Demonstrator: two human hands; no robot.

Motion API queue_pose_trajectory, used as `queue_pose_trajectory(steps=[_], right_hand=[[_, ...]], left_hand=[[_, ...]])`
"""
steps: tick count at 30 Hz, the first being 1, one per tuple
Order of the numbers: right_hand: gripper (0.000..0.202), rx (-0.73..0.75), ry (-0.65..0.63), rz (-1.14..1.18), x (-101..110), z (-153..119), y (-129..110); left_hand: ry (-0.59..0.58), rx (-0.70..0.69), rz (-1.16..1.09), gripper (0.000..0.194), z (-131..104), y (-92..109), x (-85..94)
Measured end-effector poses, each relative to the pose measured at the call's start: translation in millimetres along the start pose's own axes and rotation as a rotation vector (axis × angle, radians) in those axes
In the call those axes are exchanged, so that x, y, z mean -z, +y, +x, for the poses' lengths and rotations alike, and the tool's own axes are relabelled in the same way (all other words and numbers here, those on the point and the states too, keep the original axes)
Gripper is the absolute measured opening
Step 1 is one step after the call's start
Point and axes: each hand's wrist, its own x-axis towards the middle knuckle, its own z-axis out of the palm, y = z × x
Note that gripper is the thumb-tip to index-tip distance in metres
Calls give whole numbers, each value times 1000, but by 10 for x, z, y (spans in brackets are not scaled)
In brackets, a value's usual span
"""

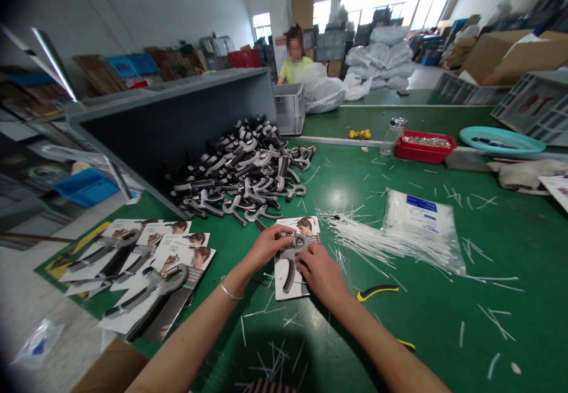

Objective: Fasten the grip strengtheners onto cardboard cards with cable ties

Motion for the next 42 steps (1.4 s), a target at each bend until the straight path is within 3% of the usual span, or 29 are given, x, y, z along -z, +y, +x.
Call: queue_pose_trajectory(steps=[3,8,11,17,25,33,37,42], right_hand=[[11,-17,35,49,-74,41,37],[12,-16,168,207,-114,101,108],[12,-34,244,318,-115,168,159],[21,-105,146,455,-103,191,197],[18,-38,29,438,-118,125,236],[18,-16,21,437,-137,153,273],[18,-32,50,446,-138,156,251],[21,-60,130,452,-172,161,237]], left_hand=[[-21,14,-91,19,-33,-48,-114],[32,-181,24,11,-132,-44,-146],[32,-212,8,9,-155,-65,-161],[58,-155,-61,5,-162,-172,-219],[62,-140,-92,7,-170,-199,-239],[50,-155,-56,8,-195,-185,-241],[46,-235,34,10,-234,-168,-233],[-58,-294,74,11,-258,-131,-160]])
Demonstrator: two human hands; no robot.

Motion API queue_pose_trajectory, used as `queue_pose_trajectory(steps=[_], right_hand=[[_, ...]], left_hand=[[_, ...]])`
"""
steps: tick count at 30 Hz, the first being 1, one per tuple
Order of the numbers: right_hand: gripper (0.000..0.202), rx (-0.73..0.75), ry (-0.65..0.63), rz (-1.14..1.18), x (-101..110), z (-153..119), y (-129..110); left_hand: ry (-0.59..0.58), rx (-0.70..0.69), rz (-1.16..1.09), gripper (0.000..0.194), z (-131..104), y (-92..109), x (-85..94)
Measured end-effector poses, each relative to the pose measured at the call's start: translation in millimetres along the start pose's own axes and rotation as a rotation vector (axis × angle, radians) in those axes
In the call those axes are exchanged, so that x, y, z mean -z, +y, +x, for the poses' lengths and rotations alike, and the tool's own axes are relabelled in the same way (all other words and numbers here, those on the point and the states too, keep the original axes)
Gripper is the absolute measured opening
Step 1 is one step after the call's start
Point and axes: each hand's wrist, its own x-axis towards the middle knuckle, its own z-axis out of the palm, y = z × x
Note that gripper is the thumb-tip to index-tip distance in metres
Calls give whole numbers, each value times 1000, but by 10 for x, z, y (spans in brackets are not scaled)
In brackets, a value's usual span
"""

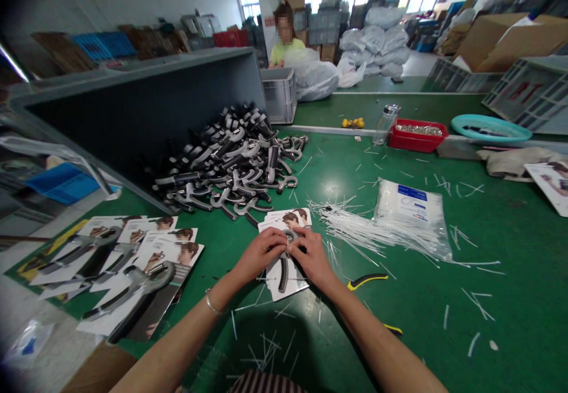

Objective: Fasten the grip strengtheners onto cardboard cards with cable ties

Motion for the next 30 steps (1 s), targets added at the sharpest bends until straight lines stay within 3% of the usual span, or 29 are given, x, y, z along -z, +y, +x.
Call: queue_pose_trajectory(steps=[4,6,9,13,16,19,22,25,27,30], right_hand=[[18,31,7,16,-28,-17,28],[9,45,43,12,-44,-25,37],[13,51,116,15,-79,-19,48],[14,39,172,44,-146,19,81],[11,34,169,23,-143,27,85],[10,16,147,31,-9,-51,24],[14,39,0,-21,194,-210,-96],[15,166,-190,-176,299,-308,-214],[12,247,-226,-337,280,-294,-265],[7,276,-224,-503,197,-208,-283]], left_hand=[[85,140,-99,11,29,70,22],[144,119,-23,11,27,167,-10],[193,16,162,11,-59,337,-136],[23,-175,478,17,-327,406,-374],[-115,-276,609,19,-529,382,-445],[0,-136,619,19,-684,414,-375],[127,86,642,50,-785,443,-268],[54,156,605,33,-747,385,-208],[30,159,528,20,-629,312,-181],[10,159,393,18,-442,202,-114]])
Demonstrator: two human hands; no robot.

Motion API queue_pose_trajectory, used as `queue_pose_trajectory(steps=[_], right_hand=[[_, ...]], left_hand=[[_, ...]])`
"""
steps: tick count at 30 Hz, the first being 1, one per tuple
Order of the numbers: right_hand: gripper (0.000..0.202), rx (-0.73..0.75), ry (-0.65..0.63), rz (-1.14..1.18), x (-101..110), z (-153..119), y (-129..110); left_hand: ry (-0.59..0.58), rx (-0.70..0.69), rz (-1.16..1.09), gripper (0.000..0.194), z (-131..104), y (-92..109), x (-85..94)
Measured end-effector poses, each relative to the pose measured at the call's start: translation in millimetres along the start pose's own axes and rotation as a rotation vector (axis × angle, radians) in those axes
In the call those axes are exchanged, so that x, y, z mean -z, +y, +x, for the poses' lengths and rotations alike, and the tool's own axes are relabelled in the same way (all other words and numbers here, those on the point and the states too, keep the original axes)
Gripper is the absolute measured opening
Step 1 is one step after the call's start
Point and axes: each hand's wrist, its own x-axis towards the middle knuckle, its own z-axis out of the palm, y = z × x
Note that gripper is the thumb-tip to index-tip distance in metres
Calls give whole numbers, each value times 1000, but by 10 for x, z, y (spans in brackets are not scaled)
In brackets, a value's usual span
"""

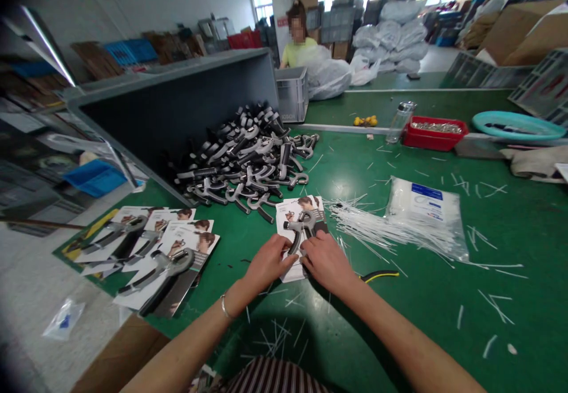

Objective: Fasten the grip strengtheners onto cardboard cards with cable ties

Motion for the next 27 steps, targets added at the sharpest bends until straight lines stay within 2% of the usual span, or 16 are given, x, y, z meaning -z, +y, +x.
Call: queue_pose_trajectory(steps=[4,6,8,12,17,21,23,27], right_hand=[[15,-82,17,137,-46,53,62],[17,-119,28,205,-41,45,104],[18,-96,39,235,-28,54,131],[17,3,73,246,-26,136,122],[9,-118,114,264,-83,171,108],[12,-69,112,223,-93,124,148],[12,-59,105,191,-87,109,168],[14,-34,95,108,-80,111,187]], left_hand=[[-61,47,-288,25,31,-173,73],[-44,115,-376,19,-22,-247,92],[4,167,-421,14,-46,-270,88],[75,163,-516,12,57,-162,41],[104,59,-471,8,165,-15,18],[103,59,-467,11,111,-37,9],[101,92,-526,12,86,-64,-10],[87,236,-819,21,79,-101,-63]])
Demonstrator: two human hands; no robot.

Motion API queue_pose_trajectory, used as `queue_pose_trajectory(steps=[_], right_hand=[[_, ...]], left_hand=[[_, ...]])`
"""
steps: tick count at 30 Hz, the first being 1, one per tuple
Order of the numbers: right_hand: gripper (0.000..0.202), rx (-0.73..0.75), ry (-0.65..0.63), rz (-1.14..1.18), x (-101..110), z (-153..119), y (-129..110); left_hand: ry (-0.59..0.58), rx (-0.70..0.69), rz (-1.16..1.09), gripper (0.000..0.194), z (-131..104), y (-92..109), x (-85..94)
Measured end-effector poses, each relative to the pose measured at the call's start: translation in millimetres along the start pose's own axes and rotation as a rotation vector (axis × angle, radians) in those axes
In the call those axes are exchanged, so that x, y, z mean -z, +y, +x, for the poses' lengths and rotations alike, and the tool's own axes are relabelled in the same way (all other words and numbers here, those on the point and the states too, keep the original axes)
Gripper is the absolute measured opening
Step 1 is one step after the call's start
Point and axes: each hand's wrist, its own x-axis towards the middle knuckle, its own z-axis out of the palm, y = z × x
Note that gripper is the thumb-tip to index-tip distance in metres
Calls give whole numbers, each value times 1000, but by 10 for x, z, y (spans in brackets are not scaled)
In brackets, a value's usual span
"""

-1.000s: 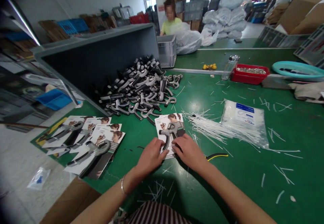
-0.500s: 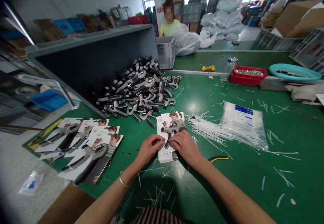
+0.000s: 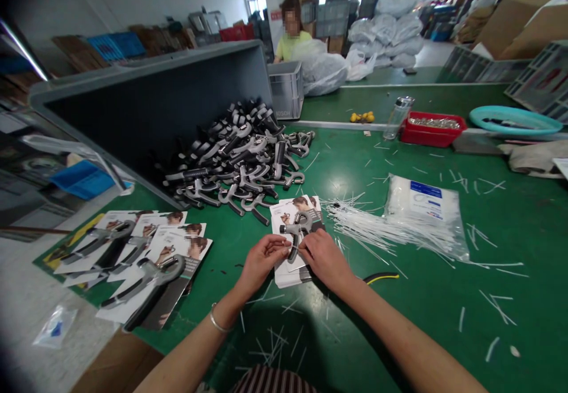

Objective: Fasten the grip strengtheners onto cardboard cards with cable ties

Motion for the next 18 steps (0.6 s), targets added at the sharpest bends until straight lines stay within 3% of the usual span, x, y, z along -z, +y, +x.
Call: queue_pose_trajectory(steps=[3,8,13,18], right_hand=[[16,25,-4,-49,5,13,-9],[22,82,-2,-151,26,36,-54],[25,130,-20,-227,48,53,-94],[23,144,-11,-137,25,41,-81]], left_hand=[[-6,37,-24,19,5,-13,-8],[14,-139,271,13,4,36,-15],[-9,-182,323,9,16,80,-22],[-53,-222,407,9,16,102,-6]])
